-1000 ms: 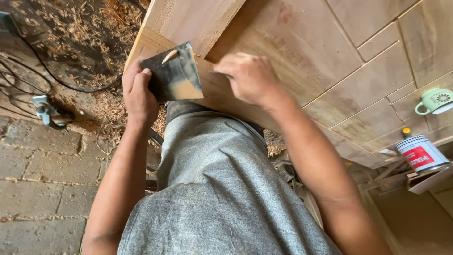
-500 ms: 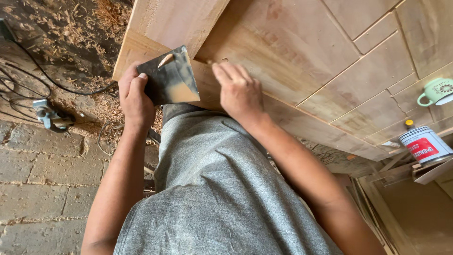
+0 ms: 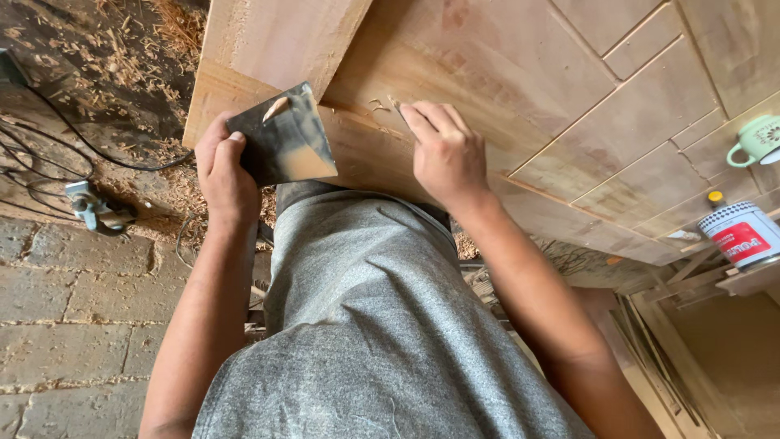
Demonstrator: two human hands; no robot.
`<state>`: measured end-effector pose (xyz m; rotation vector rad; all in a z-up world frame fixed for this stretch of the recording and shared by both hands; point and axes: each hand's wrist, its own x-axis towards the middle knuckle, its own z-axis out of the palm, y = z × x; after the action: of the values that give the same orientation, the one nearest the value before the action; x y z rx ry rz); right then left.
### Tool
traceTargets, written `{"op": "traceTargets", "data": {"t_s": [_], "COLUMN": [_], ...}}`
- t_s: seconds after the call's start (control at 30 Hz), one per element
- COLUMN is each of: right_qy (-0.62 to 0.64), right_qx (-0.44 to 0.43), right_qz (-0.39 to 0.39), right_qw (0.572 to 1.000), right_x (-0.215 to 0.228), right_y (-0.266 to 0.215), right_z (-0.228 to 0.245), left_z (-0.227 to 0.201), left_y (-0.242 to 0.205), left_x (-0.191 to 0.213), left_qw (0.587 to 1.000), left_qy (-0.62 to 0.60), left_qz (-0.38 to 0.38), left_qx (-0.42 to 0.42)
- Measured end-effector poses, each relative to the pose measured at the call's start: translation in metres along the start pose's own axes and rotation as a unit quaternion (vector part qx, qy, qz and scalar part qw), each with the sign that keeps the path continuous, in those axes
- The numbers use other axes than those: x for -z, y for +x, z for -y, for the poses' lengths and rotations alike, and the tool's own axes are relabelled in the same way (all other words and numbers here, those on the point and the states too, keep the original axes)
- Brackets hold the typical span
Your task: The person applies wood filler into the grooves of a wooden panel using a putty knife and a scraper. They repeatedly scoop filler and press it into the grooves, then scrape off excess material. The person works along the edges and inner sections of the panel, occasionally cleaning the tools.
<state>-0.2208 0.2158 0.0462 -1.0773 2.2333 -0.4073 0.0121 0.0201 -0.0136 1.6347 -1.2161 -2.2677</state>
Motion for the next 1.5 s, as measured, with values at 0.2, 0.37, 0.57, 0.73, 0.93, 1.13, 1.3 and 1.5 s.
{"op": "traceTargets", "data": {"t_s": [0.2, 0.37, 0.57, 0.73, 0.93, 1.13, 1.3, 1.5], "right_qy": [-0.058, 0.007, 0.126, -0.060, -0.040, 0.049, 0.094, -0.049], "right_qx": [0.018, 0.028, -0.067, -0.014, 0.013, 0.035, 0.008, -0.038], "right_qz": [-0.035, 0.050, 0.184, -0.032, -0.009, 0.116, 0.137, -0.040], "right_qw": [0.998, 0.998, 0.973, 0.998, 0.999, 0.991, 0.986, 0.997], "right_x": [-0.031, -0.018, 0.015, -0.008, -0.036, -0.007, 0.014, -0.004], "right_y": [-0.012, -0.006, -0.002, -0.028, -0.044, -0.036, -0.034, -0.053], "right_z": [0.024, 0.003, -0.042, -0.029, -0.017, -0.048, -0.068, -0.047], "left_z": [0.008, 0.004, -0.003, 0.000, 0.002, 0.008, 0.008, 0.007], "left_y": [-0.001, -0.005, -0.007, -0.006, -0.009, -0.011, -0.015, -0.013], "left_x": [-0.002, -0.005, -0.011, -0.019, -0.024, -0.032, -0.034, -0.040], "left_qw": [0.999, 1.000, 0.999, 1.000, 0.995, 0.998, 0.997, 0.996], "left_qy": [0.032, 0.023, 0.023, 0.022, 0.075, 0.042, 0.032, 0.040], "left_qz": [-0.010, 0.002, 0.021, 0.007, 0.057, 0.043, 0.055, 0.062], "left_qx": [-0.001, 0.015, 0.025, 0.020, 0.021, 0.036, 0.033, 0.044]}}
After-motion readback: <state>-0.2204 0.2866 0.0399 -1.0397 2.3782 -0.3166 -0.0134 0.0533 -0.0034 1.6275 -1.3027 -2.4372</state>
